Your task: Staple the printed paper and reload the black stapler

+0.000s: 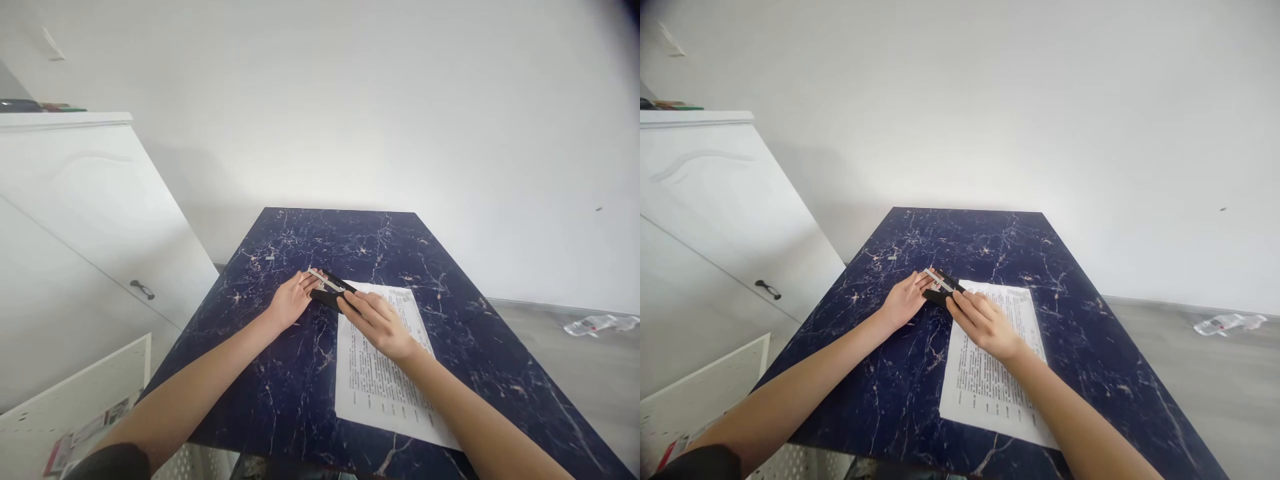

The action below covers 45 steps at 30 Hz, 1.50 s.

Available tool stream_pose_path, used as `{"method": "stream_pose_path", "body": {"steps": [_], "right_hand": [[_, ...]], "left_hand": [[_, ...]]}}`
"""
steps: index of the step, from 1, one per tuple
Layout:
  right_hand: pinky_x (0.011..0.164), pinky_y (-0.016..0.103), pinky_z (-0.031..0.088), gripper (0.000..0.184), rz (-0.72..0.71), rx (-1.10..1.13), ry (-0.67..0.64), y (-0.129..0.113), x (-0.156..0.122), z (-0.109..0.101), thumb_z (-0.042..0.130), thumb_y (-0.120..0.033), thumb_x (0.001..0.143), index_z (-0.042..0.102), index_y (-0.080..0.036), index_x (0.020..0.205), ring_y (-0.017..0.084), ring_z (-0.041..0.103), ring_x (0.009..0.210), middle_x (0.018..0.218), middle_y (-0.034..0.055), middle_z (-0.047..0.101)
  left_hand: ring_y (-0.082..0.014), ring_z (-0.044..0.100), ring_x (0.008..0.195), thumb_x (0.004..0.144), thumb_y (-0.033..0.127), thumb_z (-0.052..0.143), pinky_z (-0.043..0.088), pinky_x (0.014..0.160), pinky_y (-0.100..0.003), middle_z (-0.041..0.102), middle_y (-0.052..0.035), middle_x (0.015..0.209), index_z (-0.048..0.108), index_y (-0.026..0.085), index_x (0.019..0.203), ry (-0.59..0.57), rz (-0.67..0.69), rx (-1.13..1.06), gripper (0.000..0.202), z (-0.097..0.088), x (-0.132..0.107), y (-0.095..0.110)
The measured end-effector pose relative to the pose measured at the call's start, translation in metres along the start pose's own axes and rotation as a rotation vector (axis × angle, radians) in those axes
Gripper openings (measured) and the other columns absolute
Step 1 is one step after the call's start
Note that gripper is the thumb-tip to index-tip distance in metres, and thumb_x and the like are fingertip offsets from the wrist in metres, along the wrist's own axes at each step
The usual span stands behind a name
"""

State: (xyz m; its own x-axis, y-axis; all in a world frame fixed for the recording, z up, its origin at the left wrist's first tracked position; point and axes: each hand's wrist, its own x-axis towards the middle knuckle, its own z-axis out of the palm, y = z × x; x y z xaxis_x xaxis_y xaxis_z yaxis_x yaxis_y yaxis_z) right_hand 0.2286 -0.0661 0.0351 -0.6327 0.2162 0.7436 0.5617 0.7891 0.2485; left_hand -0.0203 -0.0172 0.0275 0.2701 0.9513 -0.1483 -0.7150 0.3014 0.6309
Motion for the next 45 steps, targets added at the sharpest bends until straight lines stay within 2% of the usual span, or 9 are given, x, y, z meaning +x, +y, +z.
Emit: {"method": "stream_pose_path", "body": {"steps": [5,8,12,16,21,26,30,36,45], "right_hand": [[0.089,0.033,0.063,0.059,-0.090,-0.078,0.003,-0.003,0.006,-0.003,0.064,0.002,0.094,0.057,-0.021,0.147,0.021,0.070,0.110,0.123,0.0072,0.075],[0.090,0.036,0.062,0.060,-0.017,-0.050,0.042,-0.003,0.008,-0.003,0.063,0.001,0.093,0.056,-0.024,0.147,0.022,0.071,0.107,0.122,0.0071,0.075],[0.086,0.044,0.059,0.033,0.486,0.076,0.192,0.003,0.013,-0.007,0.067,-0.011,0.093,0.070,-0.024,0.124,0.025,0.069,0.098,0.109,0.0081,0.075],[0.077,0.041,0.054,0.020,1.083,0.205,0.249,0.022,0.007,-0.012,0.076,-0.032,0.086,0.074,-0.021,0.103,0.024,0.067,0.084,0.095,0.0070,0.074],[0.063,0.034,0.048,0.034,1.378,0.467,0.275,0.047,-0.016,-0.002,0.080,-0.041,0.077,0.076,-0.017,0.100,0.021,0.063,0.071,0.089,0.0087,0.074],[0.063,0.032,0.047,0.033,1.409,0.603,0.189,0.045,-0.021,0.010,0.082,-0.041,0.071,0.077,-0.017,0.094,0.020,0.064,0.069,0.085,0.0066,0.075],[0.064,0.032,0.048,0.028,1.379,0.626,0.059,0.028,-0.012,0.014,0.083,-0.038,0.071,0.077,-0.019,0.091,0.021,0.066,0.069,0.080,0.0039,0.075],[0.069,0.033,0.052,0.023,1.310,0.609,-0.030,0.007,0.000,0.021,0.082,-0.033,0.072,0.079,-0.021,0.091,0.021,0.068,0.073,0.083,0.0031,0.076],[0.069,0.032,0.052,0.022,1.283,0.662,-0.050,0.005,0.002,0.034,0.083,-0.034,0.072,0.078,-0.020,0.089,0.021,0.068,0.073,0.082,0.0027,0.075]], "left_hand": [[-0.0206,0.072,0.104,0.106,0.024,0.048,0.056,0.101,-0.033,0.073,-0.0157,0.113,0.070,0.006,0.110,-0.003,-0.025,-0.030,0.029,0.000,0.001,-0.004],[-0.0183,0.073,0.101,0.104,0.017,0.049,0.057,0.098,-0.030,0.074,-0.0146,0.107,0.069,0.008,0.106,0.064,0.032,0.010,0.023,-0.003,0.004,-0.003],[-0.0199,0.073,0.082,0.102,0.029,0.058,0.060,0.087,-0.037,0.074,-0.0108,0.092,0.069,0.013,0.104,0.036,0.203,0.431,0.020,-0.003,-0.005,-0.003],[-0.0281,0.071,0.111,0.092,0.034,0.072,0.050,0.109,-0.045,0.077,-0.0115,0.106,0.076,0.022,0.102,-0.345,0.287,0.973,0.015,0.007,-0.023,-0.012],[-0.0308,0.071,0.117,0.086,0.036,0.077,0.044,0.116,-0.052,0.078,-0.0072,0.115,0.079,0.032,0.105,-0.611,0.440,1.210,0.020,0.008,-0.024,-0.021],[-0.0316,0.071,0.114,0.086,0.035,0.075,0.042,0.116,-0.051,0.076,-0.0077,0.121,0.079,0.032,0.110,-0.576,0.370,1.385,0.024,-0.013,-0.014,0.009],[-0.0294,0.074,0.099,0.088,0.037,0.072,0.054,0.097,-0.044,0.079,-0.0093,0.109,0.079,0.029,0.103,-0.554,0.405,1.520,0.018,-0.022,-0.014,0.031],[-0.0252,0.072,0.076,0.090,0.055,0.065,0.056,0.068,-0.033,0.069,-0.0071,0.074,0.069,0.026,0.082,-0.457,0.476,1.526,0.030,-0.018,-0.019,0.027],[-0.0181,0.050,0.048,0.094,0.039,0.054,0.049,0.061,-0.033,0.055,-0.0032,0.056,0.067,0.025,0.082,-0.643,0.522,1.870,0.023,-0.006,-0.027,0.030]]}}
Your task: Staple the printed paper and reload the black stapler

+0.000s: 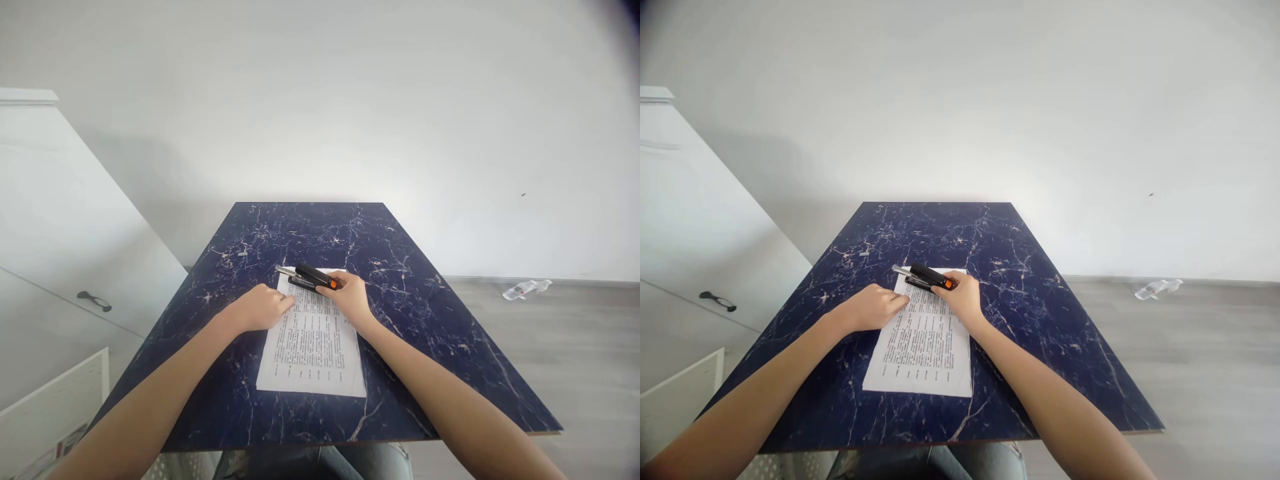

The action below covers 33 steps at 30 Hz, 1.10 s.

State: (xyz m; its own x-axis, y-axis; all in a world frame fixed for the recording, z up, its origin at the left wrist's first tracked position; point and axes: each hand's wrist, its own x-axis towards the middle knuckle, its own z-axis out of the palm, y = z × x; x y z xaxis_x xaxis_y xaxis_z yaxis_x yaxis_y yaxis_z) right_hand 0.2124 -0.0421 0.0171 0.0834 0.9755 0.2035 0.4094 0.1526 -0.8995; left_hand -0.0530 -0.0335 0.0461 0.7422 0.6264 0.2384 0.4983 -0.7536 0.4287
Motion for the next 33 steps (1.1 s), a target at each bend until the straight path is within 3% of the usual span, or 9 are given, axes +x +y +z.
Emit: {"method": "stream_pose_path", "body": {"steps": [8,12,15,18,21,23,25,29,33], "right_hand": [[0.070,0.031,0.049,0.016,-0.087,-0.167,-0.006,-0.004,0.002,0.004,0.084,-0.032,0.073,0.078,-0.023,0.085,0.020,0.069,0.075,0.082,0.0009,0.076],[0.071,0.031,0.050,0.018,-0.103,-0.204,-0.043,-0.002,0.005,0.003,0.085,-0.033,0.074,0.077,-0.022,0.086,0.020,0.068,0.075,0.082,0.0013,0.075],[0.079,0.035,0.052,0.027,-0.190,-0.225,-0.051,-0.005,0.007,-0.003,0.088,-0.036,0.073,0.077,-0.021,0.093,0.023,0.068,0.084,0.092,0.0045,0.076],[0.085,0.039,0.053,0.024,-0.331,-0.141,0.004,-0.018,0.005,-0.017,0.076,-0.040,0.089,0.077,-0.022,0.105,0.023,0.066,0.091,0.104,0.0071,0.074],[0.078,0.035,0.057,0.027,-0.503,0.051,-0.170,-0.034,-0.002,-0.028,0.057,-0.040,0.103,0.074,-0.024,0.117,0.018,0.066,0.085,0.104,0.0064,0.073],[0.079,0.035,0.060,0.026,-0.623,0.110,-0.340,-0.042,-0.007,-0.030,0.062,-0.039,0.102,0.074,-0.025,0.120,0.018,0.067,0.087,0.107,0.0061,0.072],[0.083,0.037,0.062,0.022,-0.704,0.114,-0.423,-0.043,-0.010,-0.027,0.067,-0.034,0.100,0.075,-0.026,0.118,0.018,0.068,0.093,0.110,0.0060,0.071],[0.085,0.037,0.063,0.017,-0.815,0.057,-0.417,-0.034,-0.009,-0.021,0.061,-0.024,0.102,0.076,-0.024,0.111,0.018,0.069,0.099,0.112,0.0073,0.070],[0.087,0.035,0.063,0.023,-0.989,-0.083,-0.411,-0.026,-0.011,-0.020,0.054,-0.016,0.104,0.075,-0.023,0.111,0.017,0.070,0.100,0.112,0.0072,0.073]], "left_hand": [[-0.0221,0.064,0.066,0.100,0.029,0.048,0.054,0.066,-0.036,0.070,-0.0084,0.076,0.077,0.025,0.108,0.101,0.076,-0.039,0.030,0.008,0.001,0.044],[-0.0240,0.068,0.074,0.093,0.033,0.061,0.059,0.076,-0.038,0.074,-0.0094,0.082,0.078,0.024,0.104,0.187,-0.026,-0.349,0.022,0.024,0.008,0.057],[-0.0282,0.071,0.090,0.087,0.034,0.069,0.058,0.091,-0.044,0.076,-0.0116,0.096,0.077,0.023,0.103,0.215,-0.155,-0.568,0.021,0.034,0.014,0.057],[-0.0300,0.071,0.099,0.086,0.032,0.069,0.055,0.098,-0.045,0.075,-0.0130,0.110,0.075,0.022,0.112,0.279,-0.228,-0.674,0.027,0.040,0.016,0.055],[-0.0286,0.071,0.094,0.088,0.030,0.069,0.054,0.095,-0.043,0.074,-0.0117,0.106,0.070,0.023,0.124,0.356,-0.267,-0.669,0.037,0.045,0.014,0.051],[-0.0267,0.070,0.081,0.088,0.030,0.069,0.053,0.090,-0.042,0.072,-0.0089,0.093,0.066,0.021,0.129,0.384,-0.294,-0.616,0.042,0.048,0.013,0.047],[-0.0246,0.067,0.070,0.089,0.033,0.070,0.052,0.085,-0.042,0.068,-0.0050,0.079,0.064,0.020,0.127,0.394,-0.312,-0.573,0.041,0.050,0.011,0.044],[-0.0235,0.064,0.066,0.090,0.038,0.070,0.051,0.079,-0.039,0.065,-0.0040,0.076,0.061,0.021,0.121,0.393,-0.254,-0.516,0.036,0.048,0.008,0.040],[-0.0229,0.065,0.064,0.097,0.033,0.059,0.050,0.069,-0.036,0.069,-0.0070,0.081,0.059,0.021,0.122,0.323,-0.111,-0.290,0.028,0.049,0.004,0.041]]}}
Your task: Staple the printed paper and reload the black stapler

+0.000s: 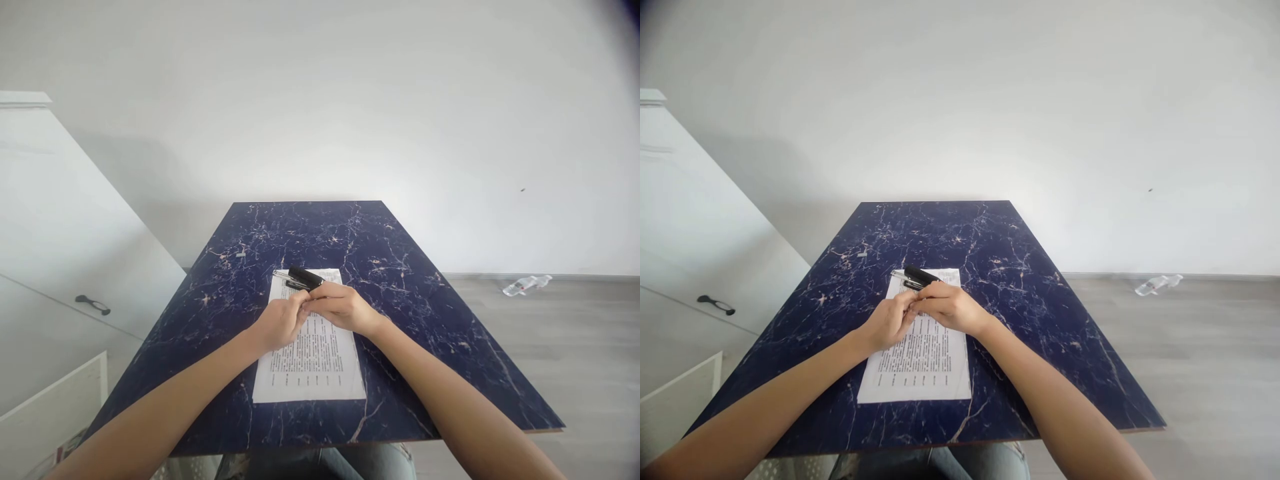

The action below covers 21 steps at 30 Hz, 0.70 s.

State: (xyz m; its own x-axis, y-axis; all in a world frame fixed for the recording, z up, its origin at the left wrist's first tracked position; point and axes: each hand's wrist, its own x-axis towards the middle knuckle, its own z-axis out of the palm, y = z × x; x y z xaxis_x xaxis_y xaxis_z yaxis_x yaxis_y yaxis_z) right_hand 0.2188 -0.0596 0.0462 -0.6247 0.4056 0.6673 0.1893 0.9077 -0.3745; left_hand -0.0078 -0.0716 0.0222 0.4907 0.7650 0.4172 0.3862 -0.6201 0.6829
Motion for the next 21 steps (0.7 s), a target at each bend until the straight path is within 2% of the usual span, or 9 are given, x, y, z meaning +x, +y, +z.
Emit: {"method": "stream_pose_path", "body": {"steps": [3,5,7,9,11,13,15,17,21], "right_hand": [[0.087,0.035,0.063,0.027,-0.056,-0.098,-0.016,0.000,-0.001,-0.004,0.052,-0.012,0.103,0.074,-0.023,0.115,0.017,0.071,0.098,0.111,0.0050,0.076],[0.089,0.036,0.063,0.025,-0.009,-0.150,0.064,0.007,-0.004,-0.014,0.055,-0.014,0.103,0.074,-0.024,0.115,0.018,0.072,0.101,0.112,0.0041,0.077],[0.086,0.036,0.062,0.019,0.162,-0.229,0.230,0.025,-0.014,-0.031,0.060,-0.022,0.102,0.076,-0.024,0.111,0.019,0.073,0.096,0.107,0.0043,0.078],[0.074,0.034,0.059,0.015,0.430,-0.373,0.382,0.051,-0.032,-0.055,0.065,-0.030,0.098,0.077,-0.022,0.104,0.019,0.072,0.078,0.097,0.0052,0.078],[0.068,0.034,0.054,0.016,0.687,-0.538,0.409,0.079,-0.054,-0.078,0.070,-0.035,0.092,0.078,-0.021,0.090,0.020,0.067,0.065,0.080,0.0045,0.076],[0.068,0.034,0.051,0.018,0.904,-0.635,0.371,0.103,-0.075,-0.096,0.072,-0.037,0.087,0.078,-0.021,0.082,0.022,0.067,0.064,0.071,0.0043,0.073],[0.070,0.034,0.050,0.018,1.045,-0.698,0.349,0.118,-0.090,-0.105,0.071,-0.038,0.086,0.079,-0.022,0.083,0.025,0.068,0.070,0.073,0.0055,0.074],[0.073,0.035,0.049,0.019,1.120,-0.733,0.331,0.125,-0.097,-0.106,0.068,-0.037,0.087,0.081,-0.023,0.086,0.027,0.069,0.078,0.080,0.0068,0.076],[0.084,0.038,0.050,0.022,1.099,-0.767,0.221,0.132,-0.100,-0.099,0.063,-0.034,0.091,0.081,-0.021,0.094,0.030,0.064,0.098,0.100,0.0102,0.076]], "left_hand": [[-0.0189,0.063,0.059,0.100,0.029,0.052,0.047,0.061,-0.031,0.071,-0.0057,0.080,0.058,0.021,0.120,-0.034,0.108,0.103,0.022,0.000,-0.001,0.002],[-0.0155,0.062,0.055,0.099,0.030,0.054,0.046,0.057,-0.027,0.071,-0.0044,0.081,0.059,0.021,0.110,-0.022,0.169,0.166,0.016,-0.003,0.000,0.001],[-0.0131,0.060,0.053,0.099,0.033,0.053,0.042,0.052,-0.024,0.070,-0.0024,0.077,0.060,0.020,0.102,0.061,0.207,0.257,0.014,-0.013,0.004,-0.004],[-0.0126,0.057,0.051,0.100,0.032,0.050,0.039,0.049,-0.023,0.066,-0.0001,0.070,0.059,0.020,0.101,0.217,0.176,0.394,0.015,-0.031,0.009,-0.016],[-0.0133,0.058,0.053,0.101,0.031,0.048,0.038,0.051,-0.024,0.065,0.0005,0.069,0.059,0.019,0.105,0.372,0.037,0.552,0.017,-0.058,0.016,-0.034],[-0.0167,0.063,0.063,0.102,0.034,0.049,0.045,0.060,-0.026,0.066,-0.0011,0.075,0.059,0.020,0.113,0.437,-0.144,0.677,0.021,-0.090,0.020,-0.058],[-0.0233,0.067,0.084,0.100,0.035,0.050,0.053,0.079,-0.033,0.068,-0.0058,0.088,0.060,0.020,0.119,0.385,-0.204,0.760,0.027,-0.119,0.022,-0.085],[-0.0299,0.064,0.105,0.099,0.038,0.049,0.051,0.097,-0.043,0.066,-0.0133,0.105,0.063,0.018,0.119,0.303,-0.229,0.827,0.032,-0.138,0.020,-0.112],[-0.0372,0.050,0.137,0.101,0.045,0.042,0.043,0.113,-0.054,0.051,-0.0220,0.147,0.051,0.015,0.147,0.163,-0.341,0.831,0.056,-0.140,0.016,-0.147]]}}
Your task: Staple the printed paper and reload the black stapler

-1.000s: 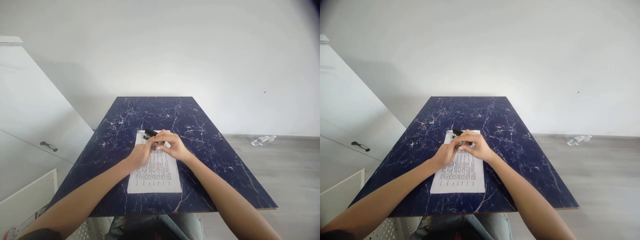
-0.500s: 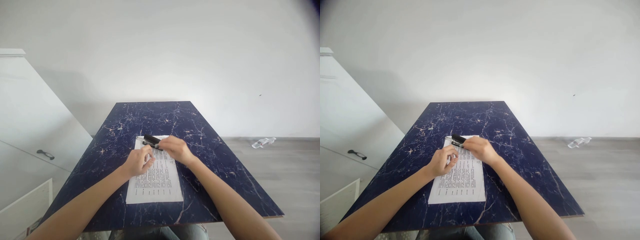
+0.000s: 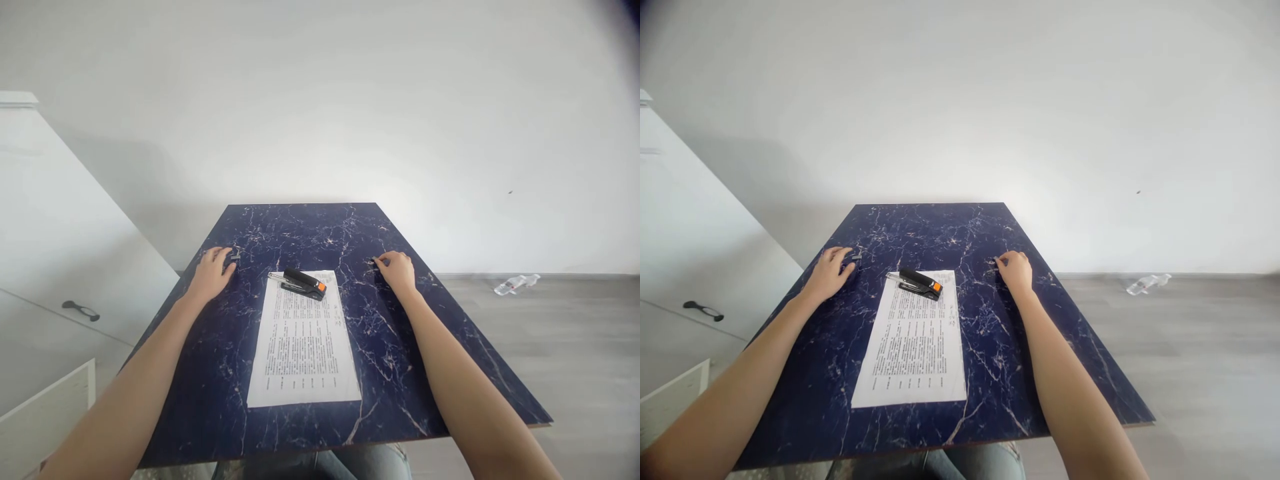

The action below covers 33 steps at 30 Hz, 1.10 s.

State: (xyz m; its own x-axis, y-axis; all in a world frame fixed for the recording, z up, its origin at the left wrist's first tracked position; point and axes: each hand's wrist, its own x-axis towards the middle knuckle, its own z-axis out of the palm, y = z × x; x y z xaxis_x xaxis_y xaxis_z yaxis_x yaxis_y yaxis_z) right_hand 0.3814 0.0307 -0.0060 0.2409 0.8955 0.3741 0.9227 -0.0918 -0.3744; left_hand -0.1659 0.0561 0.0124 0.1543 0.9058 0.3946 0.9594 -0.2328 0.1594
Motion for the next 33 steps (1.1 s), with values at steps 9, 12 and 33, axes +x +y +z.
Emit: {"method": "stream_pose_path", "body": {"steps": [9,12,33], "right_hand": [[0.096,0.052,0.047,0.048,-0.011,-0.148,-0.109,0.000,0.000,0.008,0.047,-0.042,0.102,0.064,-0.024,0.143,0.040,0.047,0.122,0.140,0.0162,0.055],[0.097,0.051,0.047,0.049,0.002,-0.133,-0.108,-0.001,0.000,0.008,0.047,-0.043,0.101,0.063,-0.022,0.143,0.040,0.047,0.123,0.140,0.0164,0.055],[0.096,0.043,0.052,0.022,-0.514,0.359,0.074,-0.096,-0.045,-0.013,0.052,-0.027,0.102,0.073,-0.023,0.108,0.027,0.062,0.102,0.106,0.0097,0.068]], "left_hand": [[-0.0387,0.029,0.155,0.106,0.045,0.028,0.026,0.121,-0.069,0.038,-0.0115,0.165,0.044,0.021,0.157,-0.252,-0.014,0.031,0.058,0.014,-0.001,0.009],[-0.0362,0.048,0.142,0.105,0.038,0.035,0.037,0.118,-0.059,0.054,-0.0124,0.154,0.057,0.019,0.145,-0.182,0.030,0.019,0.050,0.010,0.001,0.010],[-0.0182,0.070,0.074,0.102,0.047,0.052,0.058,0.068,-0.032,0.073,-0.0067,0.092,0.066,0.017,0.115,0.040,-0.044,-1.063,0.035,0.006,-0.021,0.098]]}}
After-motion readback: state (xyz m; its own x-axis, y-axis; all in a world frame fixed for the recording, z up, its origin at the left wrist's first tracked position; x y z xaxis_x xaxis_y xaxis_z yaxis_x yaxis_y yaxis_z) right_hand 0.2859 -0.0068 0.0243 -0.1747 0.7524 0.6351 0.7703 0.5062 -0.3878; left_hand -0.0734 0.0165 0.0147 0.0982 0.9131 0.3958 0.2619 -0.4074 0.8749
